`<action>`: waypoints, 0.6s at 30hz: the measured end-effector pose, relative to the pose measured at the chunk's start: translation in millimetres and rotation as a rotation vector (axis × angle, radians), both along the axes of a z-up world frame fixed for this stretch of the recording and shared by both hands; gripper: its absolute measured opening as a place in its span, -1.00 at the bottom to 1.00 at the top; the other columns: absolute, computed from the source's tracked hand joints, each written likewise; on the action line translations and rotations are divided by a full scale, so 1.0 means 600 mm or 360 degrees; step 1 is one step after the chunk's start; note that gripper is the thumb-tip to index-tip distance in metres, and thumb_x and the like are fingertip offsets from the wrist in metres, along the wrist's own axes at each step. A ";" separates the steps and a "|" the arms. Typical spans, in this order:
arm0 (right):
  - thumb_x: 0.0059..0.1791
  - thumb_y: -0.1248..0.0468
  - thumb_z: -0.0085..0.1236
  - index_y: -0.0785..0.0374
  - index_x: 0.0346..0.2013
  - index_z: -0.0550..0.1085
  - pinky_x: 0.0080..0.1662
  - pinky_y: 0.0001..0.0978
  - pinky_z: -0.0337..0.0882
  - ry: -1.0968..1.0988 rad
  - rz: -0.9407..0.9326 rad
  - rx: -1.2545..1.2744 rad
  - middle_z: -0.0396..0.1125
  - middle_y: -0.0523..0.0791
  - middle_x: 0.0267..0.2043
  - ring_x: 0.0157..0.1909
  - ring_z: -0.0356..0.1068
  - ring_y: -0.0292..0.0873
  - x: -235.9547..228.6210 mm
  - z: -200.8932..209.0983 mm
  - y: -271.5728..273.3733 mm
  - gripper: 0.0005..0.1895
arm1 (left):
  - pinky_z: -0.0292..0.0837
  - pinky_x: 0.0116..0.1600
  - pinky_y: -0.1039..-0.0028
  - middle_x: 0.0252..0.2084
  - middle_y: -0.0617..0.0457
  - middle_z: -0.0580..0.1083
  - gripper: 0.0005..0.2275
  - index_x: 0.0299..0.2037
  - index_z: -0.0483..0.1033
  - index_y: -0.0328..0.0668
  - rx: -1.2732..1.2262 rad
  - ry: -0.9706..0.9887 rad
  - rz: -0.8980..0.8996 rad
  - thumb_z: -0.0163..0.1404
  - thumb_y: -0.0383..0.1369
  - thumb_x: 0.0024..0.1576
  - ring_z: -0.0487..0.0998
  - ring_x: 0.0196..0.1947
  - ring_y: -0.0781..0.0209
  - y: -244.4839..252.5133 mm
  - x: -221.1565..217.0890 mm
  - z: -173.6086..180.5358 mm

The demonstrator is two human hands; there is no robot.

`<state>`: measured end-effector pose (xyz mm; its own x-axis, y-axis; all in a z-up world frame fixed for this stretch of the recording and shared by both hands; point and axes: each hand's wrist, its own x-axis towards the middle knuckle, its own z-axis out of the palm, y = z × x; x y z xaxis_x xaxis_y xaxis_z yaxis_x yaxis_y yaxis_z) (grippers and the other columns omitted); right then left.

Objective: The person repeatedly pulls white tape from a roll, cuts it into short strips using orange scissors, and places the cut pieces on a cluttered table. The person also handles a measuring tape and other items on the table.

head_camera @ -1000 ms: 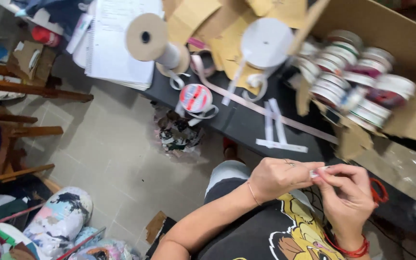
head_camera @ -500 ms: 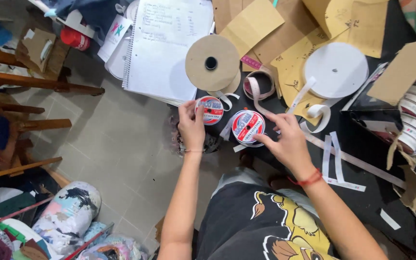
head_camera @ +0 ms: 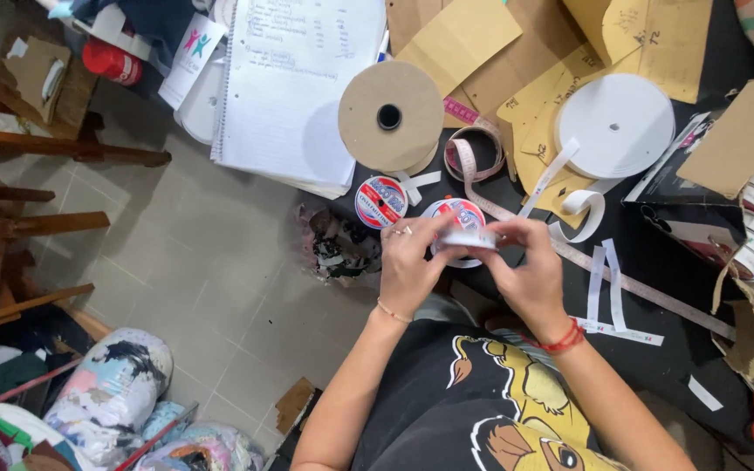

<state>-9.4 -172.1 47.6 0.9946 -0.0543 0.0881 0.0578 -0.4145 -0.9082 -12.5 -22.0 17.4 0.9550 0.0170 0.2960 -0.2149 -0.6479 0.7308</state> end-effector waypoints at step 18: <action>-0.44 0.40 0.27 0.32 0.18 -0.09 0.09 -0.22 0.10 0.0313 0.0378 0.0723 0.21 0.09 0.00 0.07 0.13 -0.12 -0.049 0.036 -0.066 0.01 | 0.35 -0.19 0.58 -0.34 0.03 0.45 -0.70 -0.29 0.37 -0.31 -0.1759 0.0652 -0.0141 0.16 -0.54 -0.22 0.40 -0.30 0.40 -0.081 -0.025 0.073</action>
<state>-39.0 -211.4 69.3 0.9795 0.1844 -0.0808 -0.0870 0.0254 -0.9959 -27.5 -70.6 61.2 0.9861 0.0007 -0.1663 0.1532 0.3848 0.9102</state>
